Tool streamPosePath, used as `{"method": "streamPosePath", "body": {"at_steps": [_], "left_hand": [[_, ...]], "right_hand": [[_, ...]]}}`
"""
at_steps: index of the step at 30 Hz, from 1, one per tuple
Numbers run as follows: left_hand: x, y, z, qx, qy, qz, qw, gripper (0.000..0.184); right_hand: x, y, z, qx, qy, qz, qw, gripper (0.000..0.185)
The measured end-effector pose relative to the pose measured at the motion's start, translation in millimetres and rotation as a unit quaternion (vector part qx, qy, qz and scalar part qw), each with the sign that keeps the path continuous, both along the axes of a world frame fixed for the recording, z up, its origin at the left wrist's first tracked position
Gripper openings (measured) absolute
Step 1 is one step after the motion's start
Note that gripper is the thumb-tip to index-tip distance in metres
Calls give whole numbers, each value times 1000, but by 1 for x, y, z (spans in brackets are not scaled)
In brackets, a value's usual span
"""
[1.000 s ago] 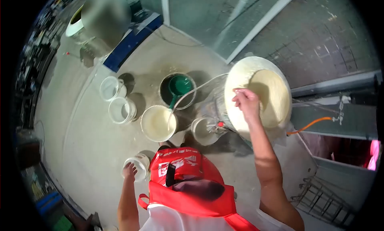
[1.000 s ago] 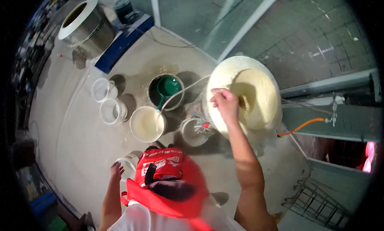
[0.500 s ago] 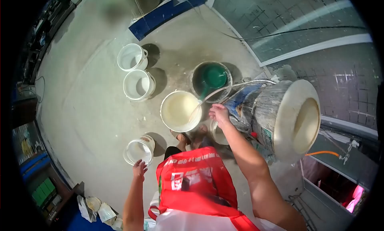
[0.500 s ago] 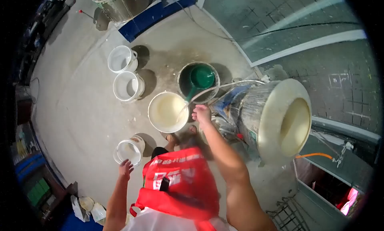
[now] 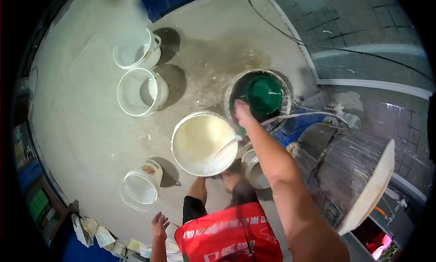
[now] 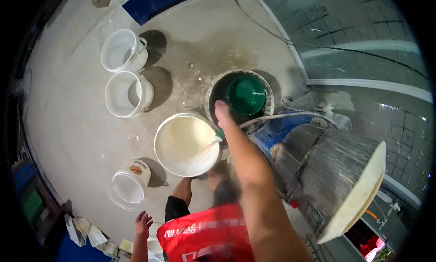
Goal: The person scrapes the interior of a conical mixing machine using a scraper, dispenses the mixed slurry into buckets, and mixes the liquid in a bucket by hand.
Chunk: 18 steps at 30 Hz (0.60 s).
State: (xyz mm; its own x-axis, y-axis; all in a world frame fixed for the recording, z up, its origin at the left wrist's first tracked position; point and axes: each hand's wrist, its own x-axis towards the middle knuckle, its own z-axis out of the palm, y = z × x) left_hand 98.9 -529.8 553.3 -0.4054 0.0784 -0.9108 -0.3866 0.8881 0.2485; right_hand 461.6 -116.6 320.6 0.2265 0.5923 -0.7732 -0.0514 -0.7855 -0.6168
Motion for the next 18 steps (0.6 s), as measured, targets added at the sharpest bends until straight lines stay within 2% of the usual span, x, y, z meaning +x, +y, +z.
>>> {"method": "streamPosePath", "body": {"at_steps": [3,8,11,16,18], "left_hand": [[9,12,-25,23,6,26,999,48],[14,17,-44,36,20,28,999,47],[10,4,-47,6,32,28,999,45],[-2,-21,-54,-29,28,24,999,47],[0,-13,-51,-21,27,23,999,47]], "right_hand": [[-4,8,-55,-101,-140,111,979,25],[10,22,-130,-162,-323,313,878,27],[7,26,-136,-137,-369,382,836,28],[8,33,-110,-124,-381,444,802,30],[32,21,-140,-162,-374,470,783,34]]}}
